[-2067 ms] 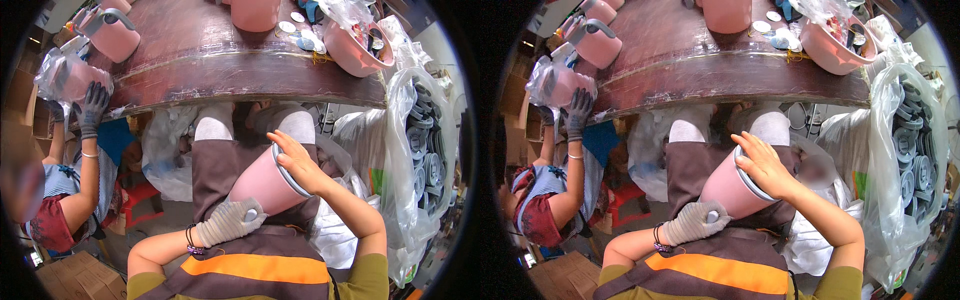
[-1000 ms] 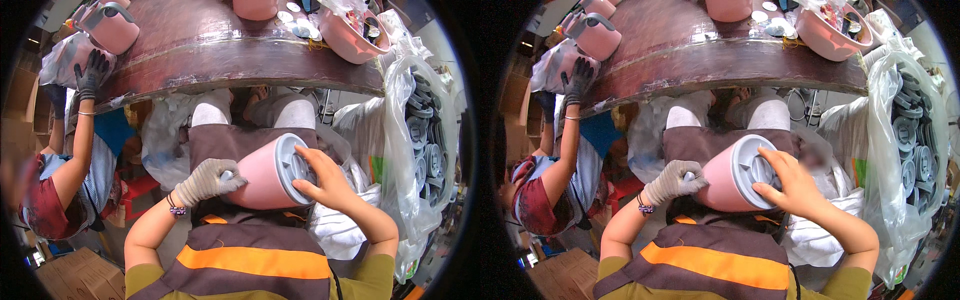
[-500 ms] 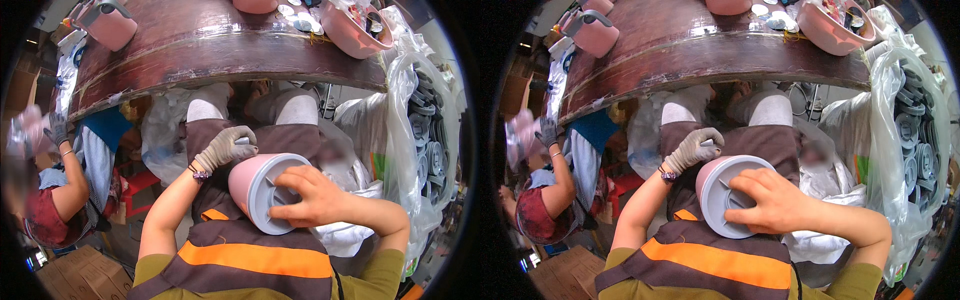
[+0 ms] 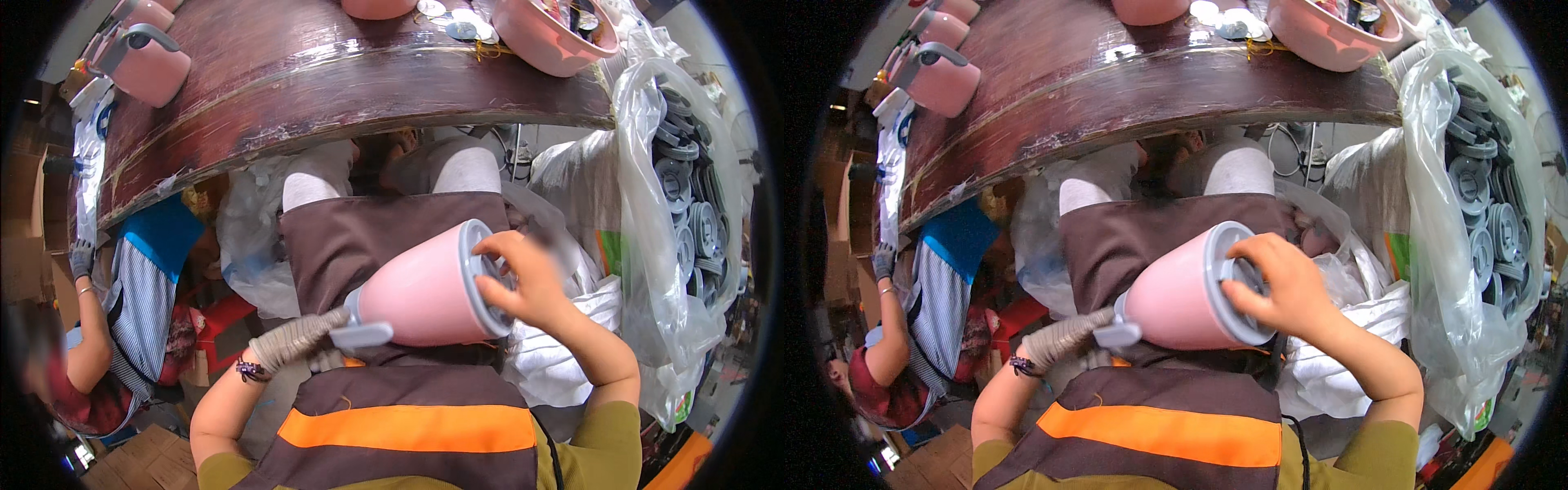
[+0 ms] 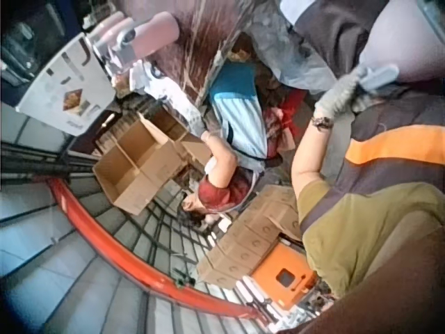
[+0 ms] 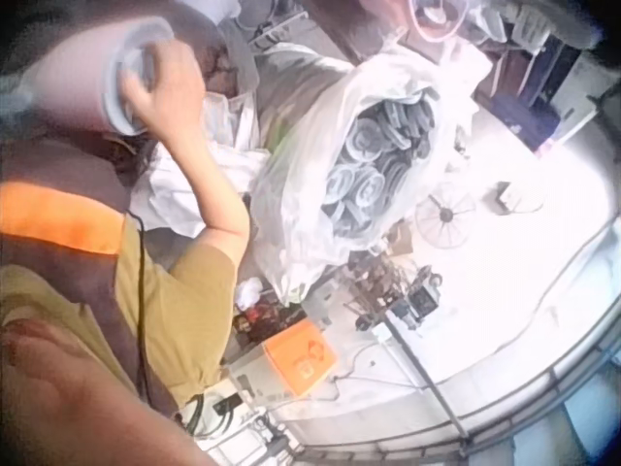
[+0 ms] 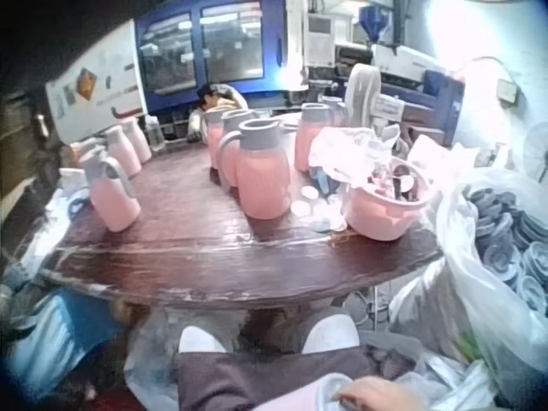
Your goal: The person assembles pink pitchers by attaching grey lids and securing them with rubber bands. The person picks up a pitcher, places a lid on top, and then wraps a rubber band around the lid and pitcher body to hold it in place.
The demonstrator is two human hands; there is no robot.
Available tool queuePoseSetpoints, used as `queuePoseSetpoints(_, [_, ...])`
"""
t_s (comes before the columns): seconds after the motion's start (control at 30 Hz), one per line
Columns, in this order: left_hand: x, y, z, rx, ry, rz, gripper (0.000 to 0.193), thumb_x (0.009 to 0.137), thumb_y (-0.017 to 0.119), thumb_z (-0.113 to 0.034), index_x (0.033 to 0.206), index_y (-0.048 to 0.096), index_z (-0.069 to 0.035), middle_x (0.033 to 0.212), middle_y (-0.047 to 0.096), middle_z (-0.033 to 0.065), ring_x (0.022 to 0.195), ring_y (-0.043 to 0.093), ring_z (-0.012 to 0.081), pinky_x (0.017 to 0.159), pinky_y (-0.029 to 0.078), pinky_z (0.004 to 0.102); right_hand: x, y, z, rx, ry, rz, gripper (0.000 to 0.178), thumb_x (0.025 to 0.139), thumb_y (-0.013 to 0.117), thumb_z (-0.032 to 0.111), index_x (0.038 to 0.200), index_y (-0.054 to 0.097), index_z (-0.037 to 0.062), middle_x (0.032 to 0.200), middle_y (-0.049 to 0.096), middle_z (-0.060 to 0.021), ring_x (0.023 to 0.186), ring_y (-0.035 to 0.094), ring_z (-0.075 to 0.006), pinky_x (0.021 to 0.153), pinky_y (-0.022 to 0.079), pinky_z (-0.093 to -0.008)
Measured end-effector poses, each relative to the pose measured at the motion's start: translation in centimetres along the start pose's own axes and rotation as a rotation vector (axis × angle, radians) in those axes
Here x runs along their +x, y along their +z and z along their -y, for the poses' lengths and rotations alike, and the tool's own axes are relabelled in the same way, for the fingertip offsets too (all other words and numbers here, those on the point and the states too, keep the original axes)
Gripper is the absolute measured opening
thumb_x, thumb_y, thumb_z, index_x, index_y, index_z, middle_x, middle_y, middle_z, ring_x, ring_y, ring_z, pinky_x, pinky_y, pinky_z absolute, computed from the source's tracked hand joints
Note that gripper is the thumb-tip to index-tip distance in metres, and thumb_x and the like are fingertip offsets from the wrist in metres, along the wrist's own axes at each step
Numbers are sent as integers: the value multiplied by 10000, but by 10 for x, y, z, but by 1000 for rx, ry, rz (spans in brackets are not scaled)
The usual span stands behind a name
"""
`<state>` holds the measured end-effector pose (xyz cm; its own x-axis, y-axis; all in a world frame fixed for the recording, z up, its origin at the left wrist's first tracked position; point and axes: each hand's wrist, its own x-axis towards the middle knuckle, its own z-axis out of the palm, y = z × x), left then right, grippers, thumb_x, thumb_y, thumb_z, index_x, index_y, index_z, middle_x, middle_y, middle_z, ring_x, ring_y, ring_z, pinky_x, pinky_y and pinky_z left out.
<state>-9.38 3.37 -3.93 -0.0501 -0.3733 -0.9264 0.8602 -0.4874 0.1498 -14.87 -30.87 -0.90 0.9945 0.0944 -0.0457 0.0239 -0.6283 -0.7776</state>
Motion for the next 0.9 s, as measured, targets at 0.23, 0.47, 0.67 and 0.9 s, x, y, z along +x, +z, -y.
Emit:
queuePoseSetpoints(0.23, [0,28,-2,-317,772,-284,402,843,628,-150,1190,503,10,810,646,80,576,579,165,563,514,292,5,1,-16,203,211,-161,335,848,636,274,1036,599,-1,896,641,-143,827,659,-248,709,513,-356])
queuePoseSetpoints(0.47, [-60,15,-54,-205,1423,-257,546,914,577,-147,1381,356,29,682,493,-11,429,366,48,408,317,201,16,15,-211,150,486,-145,319,863,588,291,955,651,-8,898,680,-169,849,664,-285,744,499,-383])
queuePoseSetpoints(0.67, [-64,37,-60,-156,1260,-352,560,836,686,-191,1221,439,132,540,483,21,355,399,69,345,341,213,-23,88,-320,-544,873,256,659,779,660,408,1303,526,32,1328,532,-212,1185,549,-355,978,452,-446])
queuePoseSetpoints(0.9, [-65,52,-82,-107,935,-467,363,770,652,-130,1078,573,46,742,592,43,479,485,61,454,396,202,-33,83,-357,-474,902,-118,721,829,623,322,1449,297,150,1383,464,-174,1276,439,-390,1051,372,-497])
